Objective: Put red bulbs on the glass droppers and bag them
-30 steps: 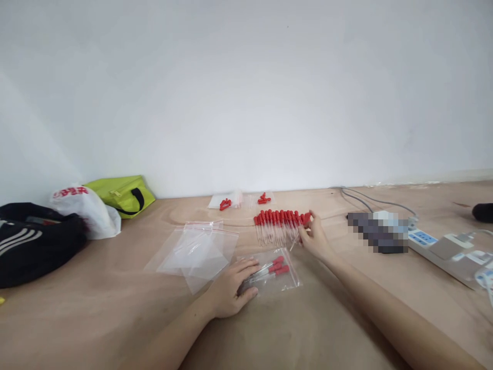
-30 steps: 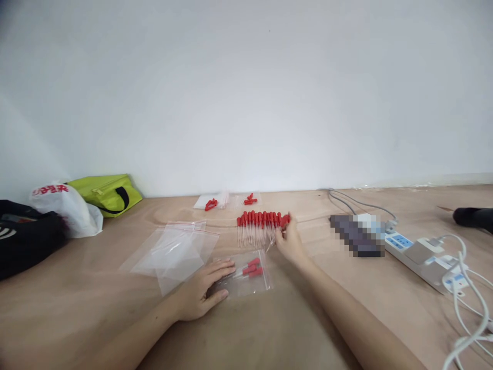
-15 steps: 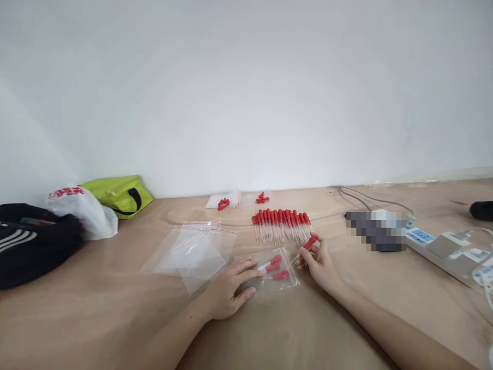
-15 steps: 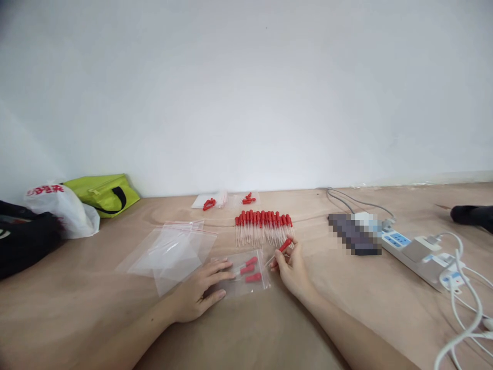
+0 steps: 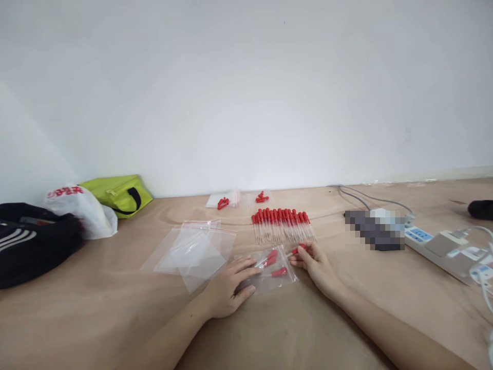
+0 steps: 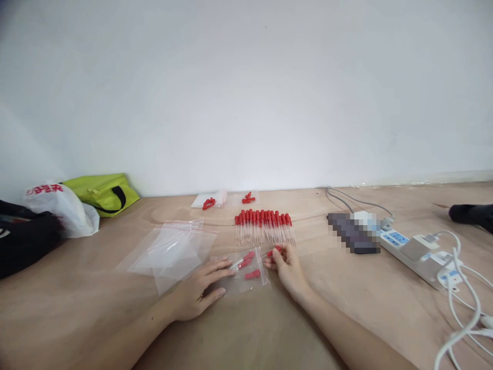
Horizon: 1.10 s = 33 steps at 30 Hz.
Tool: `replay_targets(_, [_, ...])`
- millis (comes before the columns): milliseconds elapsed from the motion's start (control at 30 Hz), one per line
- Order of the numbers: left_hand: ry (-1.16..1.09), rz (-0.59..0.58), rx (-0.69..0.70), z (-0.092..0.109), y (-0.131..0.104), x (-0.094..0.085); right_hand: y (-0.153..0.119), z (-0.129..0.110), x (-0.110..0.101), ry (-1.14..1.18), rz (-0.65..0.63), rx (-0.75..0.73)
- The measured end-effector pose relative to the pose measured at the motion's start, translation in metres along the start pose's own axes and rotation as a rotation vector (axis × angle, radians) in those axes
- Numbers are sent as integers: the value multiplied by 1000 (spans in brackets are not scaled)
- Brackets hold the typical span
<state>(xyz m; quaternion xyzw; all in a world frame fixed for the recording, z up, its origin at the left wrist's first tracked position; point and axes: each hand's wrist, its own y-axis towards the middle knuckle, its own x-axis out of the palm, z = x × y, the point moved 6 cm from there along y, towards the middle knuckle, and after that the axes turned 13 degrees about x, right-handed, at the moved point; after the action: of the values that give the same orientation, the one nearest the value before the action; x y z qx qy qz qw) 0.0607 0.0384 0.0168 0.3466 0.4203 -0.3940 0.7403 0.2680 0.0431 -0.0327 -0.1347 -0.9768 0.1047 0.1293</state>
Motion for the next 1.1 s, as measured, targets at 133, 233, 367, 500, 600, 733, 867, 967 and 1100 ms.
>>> replay_targets(133, [0, 5, 12, 0, 1, 0, 0, 3, 8, -255, -106, -44])
replay_targets(233, [8, -3, 4, 0, 1, 0, 0, 3, 10, -357, -123, -100])
replay_targets(367, [7, -19, -10, -1, 0, 1, -2, 4, 20, -494, -286, -82])
replay_targets(500, [6, -25, -15, 0, 0, 1, -4, 1, 26, -576, -422, -35])
replay_targets(600, [10, -25, -19, -1, 1, 1, -7, -1, 29, -559, -509, -13])
replay_targets(733, [12, -38, -20, -2, 1, 2, -11, -4, 30, -528, -552, -23])
replay_targets(867, [18, -18, -15, -2, 0, 2, -9, -2, 27, -568, -596, -3])
replay_targets(967, [25, -21, -14, -2, 1, 2, 7, -7, 20, -668, -451, -33])
replay_targets(1100, [41, -37, -19, -2, 1, 3, 34, -38, 13, -939, 84, -271])
